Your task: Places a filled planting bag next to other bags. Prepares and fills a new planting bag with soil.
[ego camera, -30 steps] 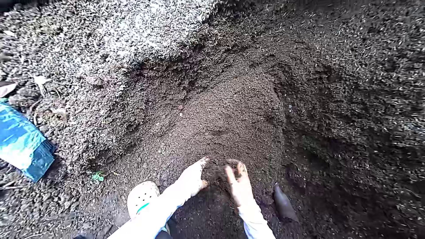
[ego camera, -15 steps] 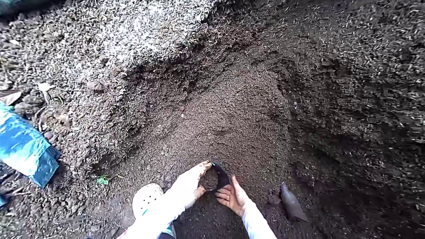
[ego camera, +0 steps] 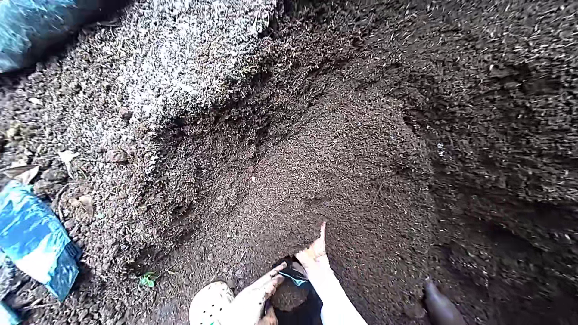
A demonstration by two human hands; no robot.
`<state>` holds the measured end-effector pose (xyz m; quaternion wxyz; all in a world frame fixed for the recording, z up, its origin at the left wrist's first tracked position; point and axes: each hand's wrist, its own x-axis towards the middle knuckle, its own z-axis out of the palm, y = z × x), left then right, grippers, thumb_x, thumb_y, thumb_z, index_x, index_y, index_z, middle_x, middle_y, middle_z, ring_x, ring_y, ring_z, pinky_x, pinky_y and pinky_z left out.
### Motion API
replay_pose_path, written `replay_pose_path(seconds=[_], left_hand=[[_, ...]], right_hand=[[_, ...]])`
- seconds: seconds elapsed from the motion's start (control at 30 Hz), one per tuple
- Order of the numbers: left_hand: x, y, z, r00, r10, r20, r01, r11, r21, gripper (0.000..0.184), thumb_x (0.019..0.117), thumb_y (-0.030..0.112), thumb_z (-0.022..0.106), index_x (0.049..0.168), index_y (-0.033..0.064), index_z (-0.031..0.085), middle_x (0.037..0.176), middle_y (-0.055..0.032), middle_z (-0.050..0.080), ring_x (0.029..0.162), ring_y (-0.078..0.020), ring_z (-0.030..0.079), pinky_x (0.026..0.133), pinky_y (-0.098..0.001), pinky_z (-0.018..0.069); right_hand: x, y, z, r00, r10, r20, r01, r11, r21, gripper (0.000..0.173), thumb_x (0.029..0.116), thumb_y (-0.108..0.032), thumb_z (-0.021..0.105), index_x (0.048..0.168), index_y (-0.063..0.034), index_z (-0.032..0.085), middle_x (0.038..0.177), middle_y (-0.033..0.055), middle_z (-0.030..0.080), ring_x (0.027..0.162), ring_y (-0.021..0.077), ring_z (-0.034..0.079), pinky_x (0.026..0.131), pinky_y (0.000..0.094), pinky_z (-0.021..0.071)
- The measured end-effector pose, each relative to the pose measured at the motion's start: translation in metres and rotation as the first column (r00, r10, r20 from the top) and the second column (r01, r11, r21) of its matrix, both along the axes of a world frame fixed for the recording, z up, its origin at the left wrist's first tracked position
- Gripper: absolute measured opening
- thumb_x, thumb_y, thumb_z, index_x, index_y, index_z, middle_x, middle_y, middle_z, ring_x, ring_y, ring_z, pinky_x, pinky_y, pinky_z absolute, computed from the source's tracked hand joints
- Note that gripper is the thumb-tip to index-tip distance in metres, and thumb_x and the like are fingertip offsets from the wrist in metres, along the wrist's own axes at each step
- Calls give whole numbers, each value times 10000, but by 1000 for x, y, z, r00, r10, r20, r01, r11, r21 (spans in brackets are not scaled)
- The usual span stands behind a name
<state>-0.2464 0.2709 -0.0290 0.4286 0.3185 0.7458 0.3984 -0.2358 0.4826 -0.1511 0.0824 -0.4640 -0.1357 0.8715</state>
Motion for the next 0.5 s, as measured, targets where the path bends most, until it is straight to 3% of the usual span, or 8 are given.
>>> replay_pose_path(seconds=[0.1, 0.17, 0.23, 0.27, 0.33, 0.4, 0.47, 0.5], left_hand=[[1, 2, 4, 998, 38, 42, -37, 999, -31, 704, 885, 61, 635, 1558, 30, 430, 1635, -128, 395, 1498, -181, 405, 1239, -341, 307], [-2, 5, 6, 997, 38, 64, -33, 997, -68, 713, 884, 82, 641, 1563, 44, 425, 1641, -114, 386, 1506, -172, 386, 1242, -337, 290], [-7, 10, 10, 995, 48, 86, -40, 995, -94, 709, 886, 90, 646, 1563, 77, 435, 1646, -84, 383, 1501, -155, 389, 1238, -344, 299], [-9, 12, 11, 994, 48, 102, -38, 994, -99, 712, 890, 94, 652, 1566, 84, 432, 1650, -80, 377, 1504, -156, 384, 1240, -351, 295], [-11, 17, 9, 991, 42, 125, -31, 996, -88, 743, 886, 113, 659, 1582, 85, 402, 1657, -99, 360, 1512, -179, 372, 1247, -377, 284], [-14, 27, 11, 993, 34, 115, -24, 996, -91, 740, 885, 127, 679, 1571, 55, 411, 1638, -149, 379, 1511, -223, 378, 1246, -409, 287], [-19, 39, 19, 995, -2, 102, 13, 994, -108, 707, 906, 145, 688, 1545, 0, 422, 1624, -190, 385, 1515, -257, 370, 1248, -423, 275], [-21, 45, 24, 995, -13, 100, 25, 993, -119, 681, 922, 142, 689, 1532, -15, 429, 1613, -199, 397, 1508, -269, 379, 1245, -433, 279]], right_hand=[[1, -17, -7, 995, -89, -41, 91, 995, 49, 742, 1028, -712, 145, 1559, -223, 318, 1508, 58, 492, 1365, 212, 491, 1059, 499, 477], [8, -17, 2, 995, -99, 17, 98, 994, 52, 719, 1056, -654, 107, 1553, -175, 305, 1481, 83, 495, 1326, 210, 506, 1038, 469, 481], [20, -9, 14, 997, -73, 11, 72, 996, 46, 680, 1065, -630, 101, 1440, -140, 388, 1246, 83, 601, 1108, 191, 609, 880, 429, 546], [26, -2, 22, 998, -61, -8, 61, 996, 59, 637, 1064, -628, 119, 1304, -149, 463, 1065, 59, 656, 956, 175, 664, 766, 410, 580], [39, 12, 46, 992, -10, -127, 25, 992, 124, 600, 1070, -616, 134, 1151, -182, 542, 908, 13, 708, 833, 140, 707, 682, 378, 606], [52, 23, 76, 964, 32, -264, 14, 985, 169, 543, 1039, -631, 320, 999, -218, 670, 853, 4, 760, 779, 125, 743, 651, 352, 631], [70, 28, 101, 928, 88, -363, -7, 976, 217, 432, 901, -627, 624, 939, -214, 744, 852, 13, 774, 769, 125, 752, 653, 332, 635], [78, 28, 114, 925, 108, -364, -23, 973, 230, 423, 864, -631, 665, 935, -221, 742, 858, 11, 774, 774, 124, 754, 657, 332, 636]])
